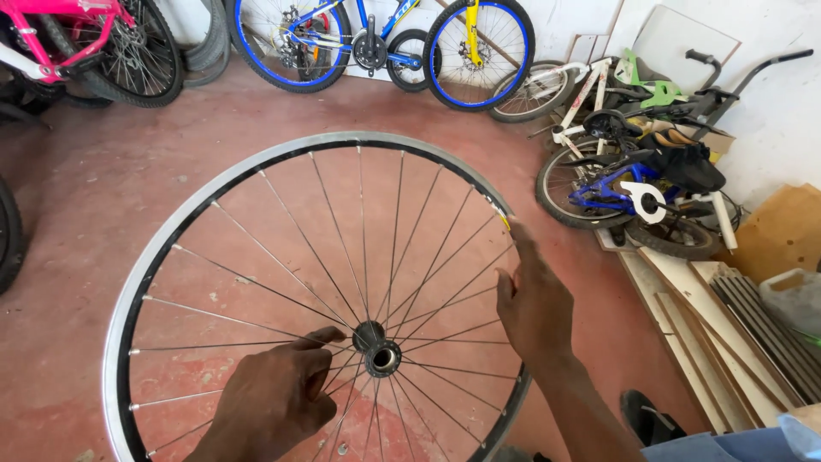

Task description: Adjusting the tension of spokes on a bicycle wheel using a spoke wrench to true the wheel.

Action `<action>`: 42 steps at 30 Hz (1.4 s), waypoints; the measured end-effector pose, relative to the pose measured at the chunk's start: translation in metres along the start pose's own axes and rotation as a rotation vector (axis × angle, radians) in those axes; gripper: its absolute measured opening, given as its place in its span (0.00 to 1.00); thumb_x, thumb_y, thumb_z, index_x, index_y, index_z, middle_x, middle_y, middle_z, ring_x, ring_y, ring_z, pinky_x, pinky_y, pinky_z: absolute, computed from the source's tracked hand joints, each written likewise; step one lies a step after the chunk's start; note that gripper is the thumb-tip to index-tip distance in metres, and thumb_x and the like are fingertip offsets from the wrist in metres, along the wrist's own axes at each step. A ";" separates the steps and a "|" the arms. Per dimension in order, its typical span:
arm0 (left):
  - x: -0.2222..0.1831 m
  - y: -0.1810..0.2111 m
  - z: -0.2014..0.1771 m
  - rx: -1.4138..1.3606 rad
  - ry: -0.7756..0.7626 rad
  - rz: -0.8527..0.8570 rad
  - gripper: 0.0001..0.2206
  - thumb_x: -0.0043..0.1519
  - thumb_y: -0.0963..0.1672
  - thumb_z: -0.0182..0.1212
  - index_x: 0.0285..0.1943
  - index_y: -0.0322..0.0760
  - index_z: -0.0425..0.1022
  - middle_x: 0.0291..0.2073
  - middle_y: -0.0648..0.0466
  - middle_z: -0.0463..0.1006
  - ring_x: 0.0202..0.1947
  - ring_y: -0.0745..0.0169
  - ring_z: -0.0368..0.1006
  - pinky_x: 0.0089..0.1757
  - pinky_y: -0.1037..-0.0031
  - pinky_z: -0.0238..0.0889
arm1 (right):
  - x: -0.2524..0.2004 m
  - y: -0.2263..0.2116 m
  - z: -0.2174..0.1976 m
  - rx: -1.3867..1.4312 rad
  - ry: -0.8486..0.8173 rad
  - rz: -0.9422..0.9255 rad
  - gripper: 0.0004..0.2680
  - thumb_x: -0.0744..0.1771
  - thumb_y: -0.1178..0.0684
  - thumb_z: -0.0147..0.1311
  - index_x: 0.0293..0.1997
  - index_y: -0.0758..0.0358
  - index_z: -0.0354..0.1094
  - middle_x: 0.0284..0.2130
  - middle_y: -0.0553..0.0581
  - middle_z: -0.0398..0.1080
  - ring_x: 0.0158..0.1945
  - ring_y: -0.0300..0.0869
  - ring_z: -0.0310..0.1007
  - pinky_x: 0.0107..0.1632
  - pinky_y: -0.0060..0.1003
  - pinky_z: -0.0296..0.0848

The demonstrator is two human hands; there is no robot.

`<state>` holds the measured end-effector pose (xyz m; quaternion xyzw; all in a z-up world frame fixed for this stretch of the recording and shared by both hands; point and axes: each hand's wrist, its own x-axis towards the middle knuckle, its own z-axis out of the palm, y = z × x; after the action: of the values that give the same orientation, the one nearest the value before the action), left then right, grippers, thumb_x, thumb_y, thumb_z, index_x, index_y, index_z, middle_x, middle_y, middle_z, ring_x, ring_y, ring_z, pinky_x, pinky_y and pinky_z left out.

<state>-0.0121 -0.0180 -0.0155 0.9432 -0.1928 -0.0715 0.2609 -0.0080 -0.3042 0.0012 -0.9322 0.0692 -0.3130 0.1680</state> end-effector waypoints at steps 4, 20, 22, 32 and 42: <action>0.000 -0.001 -0.007 0.054 -0.092 -0.030 0.09 0.39 0.42 0.60 0.13 0.39 0.61 0.49 0.70 0.77 0.61 0.82 0.64 0.34 0.72 0.65 | 0.002 0.004 -0.002 -0.111 -0.160 -0.127 0.23 0.61 0.60 0.46 0.63 0.42 0.54 0.35 0.52 0.69 0.25 0.48 0.70 0.28 0.43 0.69; -0.003 -0.002 0.004 0.107 -0.183 0.097 0.07 0.37 0.42 0.62 0.14 0.41 0.66 0.54 0.67 0.72 0.52 0.71 0.68 0.34 0.71 0.65 | 0.009 -0.035 0.009 0.168 -0.115 0.513 0.18 0.60 0.36 0.56 0.29 0.65 0.70 0.15 0.53 0.66 0.19 0.40 0.63 0.27 0.33 0.64; -0.005 0.000 0.004 0.139 -0.195 0.093 0.07 0.38 0.42 0.62 0.14 0.40 0.67 0.59 0.70 0.67 0.41 0.65 0.74 0.33 0.71 0.65 | 0.010 -0.042 0.012 0.119 -0.123 0.610 0.21 0.60 0.32 0.55 0.20 0.66 0.67 0.13 0.52 0.64 0.19 0.41 0.62 0.28 0.34 0.64; -0.004 0.001 0.013 0.160 -0.225 0.123 0.02 0.37 0.40 0.59 0.18 0.41 0.71 0.57 0.68 0.68 0.44 0.61 0.72 0.36 0.69 0.65 | 0.003 -0.054 0.031 0.025 0.130 0.393 0.18 0.62 0.41 0.55 0.43 0.67 0.59 0.25 0.57 0.66 0.26 0.48 0.68 0.33 0.43 0.67; -0.007 0.013 0.016 0.083 -0.269 0.155 0.04 0.36 0.39 0.58 0.19 0.35 0.72 0.58 0.69 0.68 0.29 0.44 0.72 0.30 0.64 0.64 | 0.001 -0.077 0.047 0.020 0.124 0.240 0.13 0.62 0.46 0.55 0.39 0.64 0.59 0.35 0.56 0.62 0.31 0.44 0.70 0.30 0.41 0.69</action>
<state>-0.0265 -0.0329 -0.0218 0.9174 -0.3011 -0.1686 0.1982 0.0228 -0.2200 -0.0064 -0.8944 0.1873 -0.3482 0.2092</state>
